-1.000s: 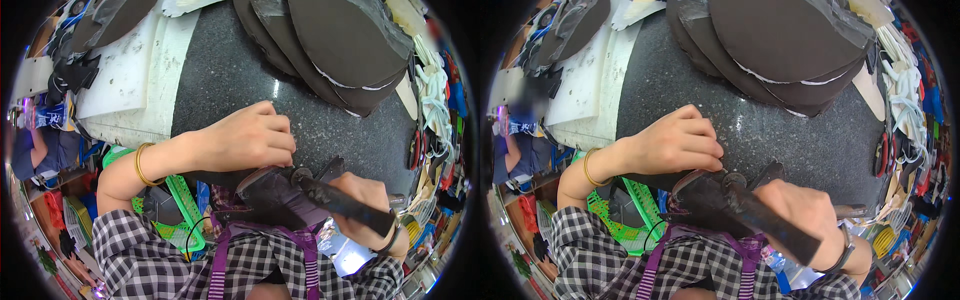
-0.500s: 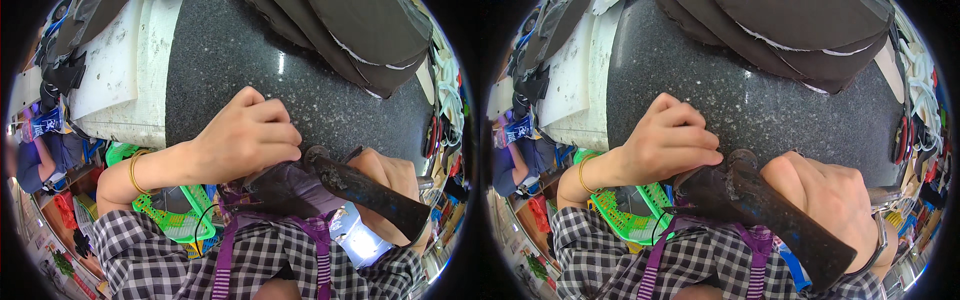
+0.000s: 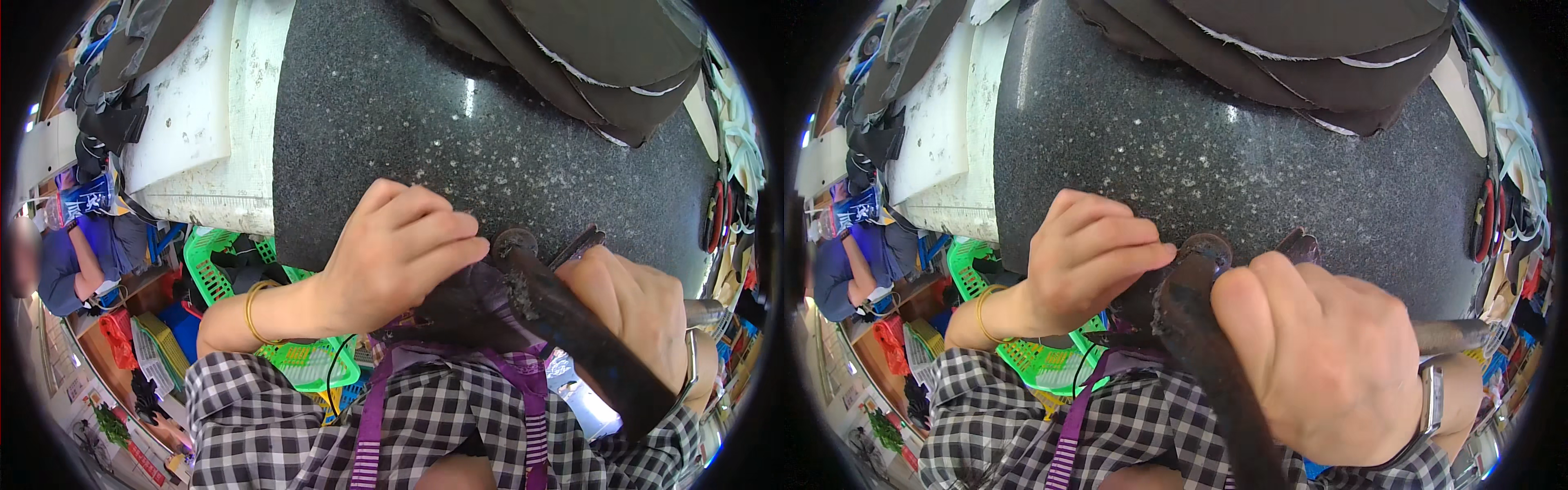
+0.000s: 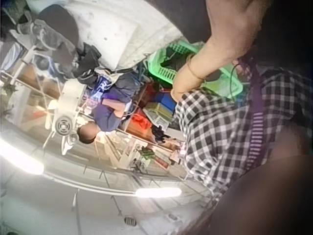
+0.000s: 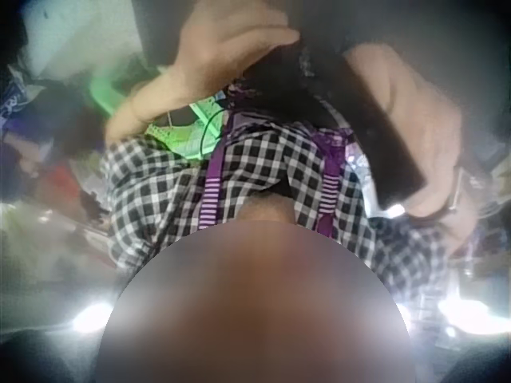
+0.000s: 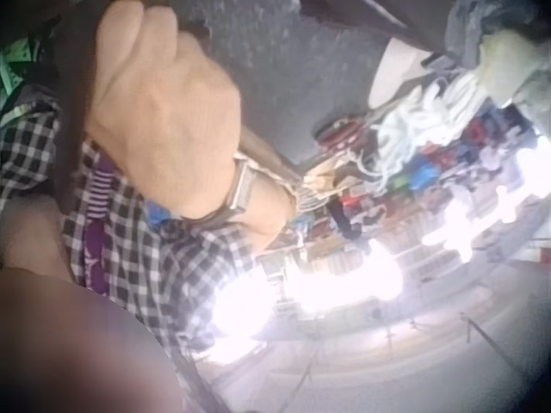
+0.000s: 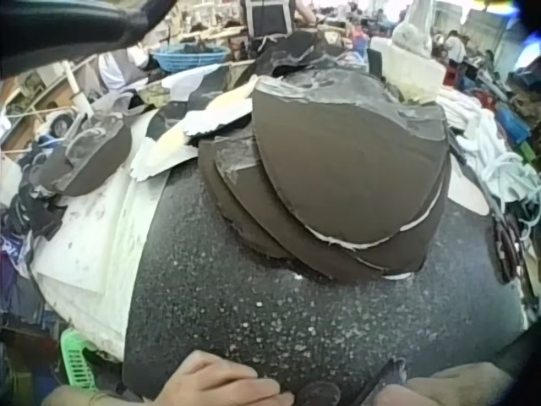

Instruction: The person is using a cobbler's hammer to flatten and bond layers of dark brown leather or synthetic material for shoe manufacturing.

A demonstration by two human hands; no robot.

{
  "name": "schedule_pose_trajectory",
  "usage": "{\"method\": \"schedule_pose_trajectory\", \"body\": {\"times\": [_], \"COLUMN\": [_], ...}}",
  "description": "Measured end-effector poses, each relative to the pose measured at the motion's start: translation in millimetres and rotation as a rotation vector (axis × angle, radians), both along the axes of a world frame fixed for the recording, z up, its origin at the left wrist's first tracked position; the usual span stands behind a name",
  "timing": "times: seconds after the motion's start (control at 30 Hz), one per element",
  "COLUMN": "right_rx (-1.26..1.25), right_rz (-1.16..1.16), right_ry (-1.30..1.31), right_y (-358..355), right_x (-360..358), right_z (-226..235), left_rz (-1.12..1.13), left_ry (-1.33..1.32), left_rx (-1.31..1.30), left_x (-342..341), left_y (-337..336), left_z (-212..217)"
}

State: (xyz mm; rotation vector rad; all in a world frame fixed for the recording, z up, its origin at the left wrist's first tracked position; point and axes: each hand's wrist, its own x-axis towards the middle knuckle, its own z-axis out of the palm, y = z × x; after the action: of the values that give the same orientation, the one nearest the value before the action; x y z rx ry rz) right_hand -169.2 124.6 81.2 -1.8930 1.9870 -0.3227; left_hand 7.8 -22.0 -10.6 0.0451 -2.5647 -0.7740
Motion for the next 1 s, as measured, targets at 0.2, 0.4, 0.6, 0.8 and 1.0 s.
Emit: {"method": "schedule_pose_trajectory", "body": {"times": [0.2,0.4,0.6,0.8,1.0], "right_rx": [0.058,0.079,-0.054,0.148,-0.004], "right_rz": [-0.122,-0.129,0.091,-0.001,-0.068], "right_ry": [-0.242,-0.159,-0.255,-0.118,-0.223], "right_y": [-14.6,-8.8,-36.8,17.2,19.1], "right_x": [-8.5,-11.4,-17.4,-24.3,-34.9], "right_z": [-9.5,13.9,-16.7,5.8,-13.4], "left_rz": [0.085,-0.011,0.305,0.107,-0.346], "left_ry": [-0.074,-0.227,-0.266,-0.339,-0.142], "left_rx": [-0.258,-0.272,-0.072,-0.177,-0.096], "left_x": [10.0,-4.8,22.9,-23.3,-49.7], "left_y": [9.4,14.7,22.6,8.2,-26.2], "left_z": [7.9,29.2,16.1,31.9,8.1]}}
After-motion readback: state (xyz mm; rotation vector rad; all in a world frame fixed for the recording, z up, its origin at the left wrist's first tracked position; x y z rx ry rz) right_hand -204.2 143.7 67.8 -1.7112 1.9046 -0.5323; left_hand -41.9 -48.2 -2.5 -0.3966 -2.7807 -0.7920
